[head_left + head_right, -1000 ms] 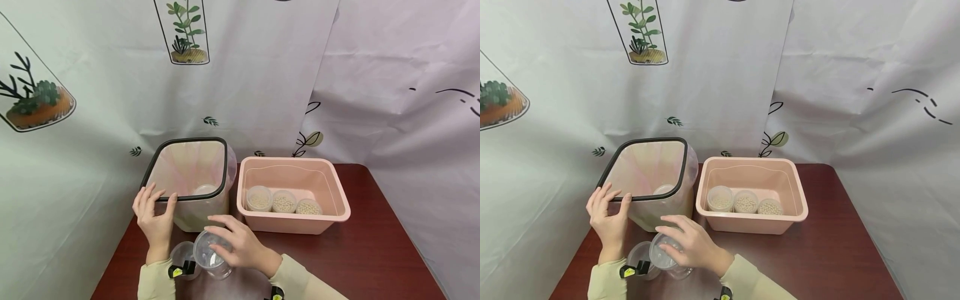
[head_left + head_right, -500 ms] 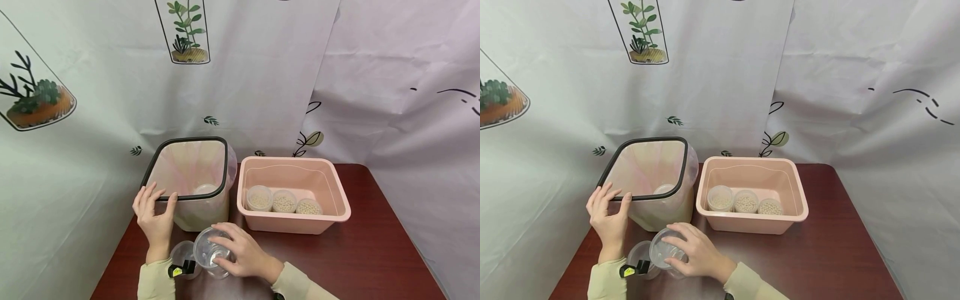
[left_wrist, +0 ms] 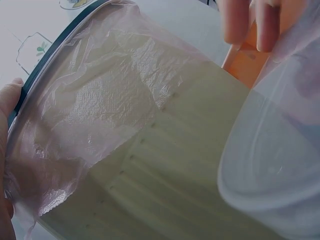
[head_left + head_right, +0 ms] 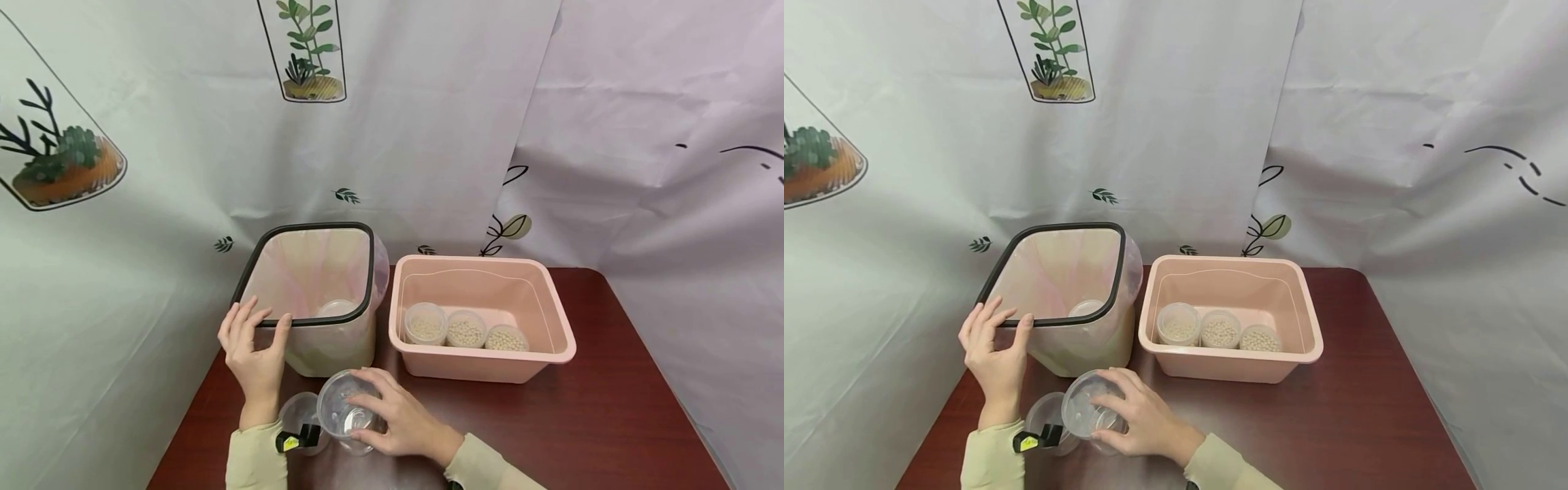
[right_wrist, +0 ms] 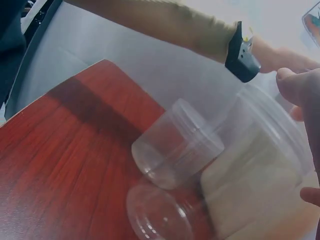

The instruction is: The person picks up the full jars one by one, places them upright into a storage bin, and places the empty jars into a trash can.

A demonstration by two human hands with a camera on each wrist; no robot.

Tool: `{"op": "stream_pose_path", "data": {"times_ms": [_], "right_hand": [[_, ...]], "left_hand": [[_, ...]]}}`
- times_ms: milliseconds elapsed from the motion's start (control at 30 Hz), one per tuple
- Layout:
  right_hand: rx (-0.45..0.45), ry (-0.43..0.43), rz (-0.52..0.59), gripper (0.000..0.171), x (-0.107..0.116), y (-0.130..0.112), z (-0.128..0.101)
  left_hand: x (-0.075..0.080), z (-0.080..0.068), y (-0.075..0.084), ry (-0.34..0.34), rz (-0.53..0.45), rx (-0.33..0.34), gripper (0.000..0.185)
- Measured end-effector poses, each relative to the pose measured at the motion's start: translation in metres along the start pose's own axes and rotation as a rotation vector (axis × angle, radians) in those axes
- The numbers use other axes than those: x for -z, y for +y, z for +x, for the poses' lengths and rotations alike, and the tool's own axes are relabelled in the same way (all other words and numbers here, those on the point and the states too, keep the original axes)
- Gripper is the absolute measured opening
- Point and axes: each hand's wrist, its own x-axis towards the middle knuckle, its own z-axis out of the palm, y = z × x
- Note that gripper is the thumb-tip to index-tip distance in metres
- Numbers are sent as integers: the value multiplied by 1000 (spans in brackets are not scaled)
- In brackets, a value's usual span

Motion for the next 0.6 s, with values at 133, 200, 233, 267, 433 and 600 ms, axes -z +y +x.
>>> {"op": "stream_pose_path", "data": {"times_ms": [133, 200, 233, 267, 433, 600], "right_hand": [[-29, 8, 41, 39, -4, 2, -5], [-45, 12, 57, 40, -6, 3, -8], [-54, 11, 65, 40, -8, 3, -9], [-61, 10, 76, 41, -9, 4, -11], [-65, 16, 131, 47, -15, 6, -15], [-44, 67, 179, 53, -22, 8, -17]], "left_hand": [[-1, 0, 0, 4, -3, 0, 33], [-1, 0, 1, 1, -1, 0, 33], [-1, 0, 0, 2, -1, 1, 33], [-1, -1, 0, 2, -1, 2, 33], [-1, -2, -1, -1, 5, 1, 34], [-2, -2, -1, -4, 8, 0, 34]]}}
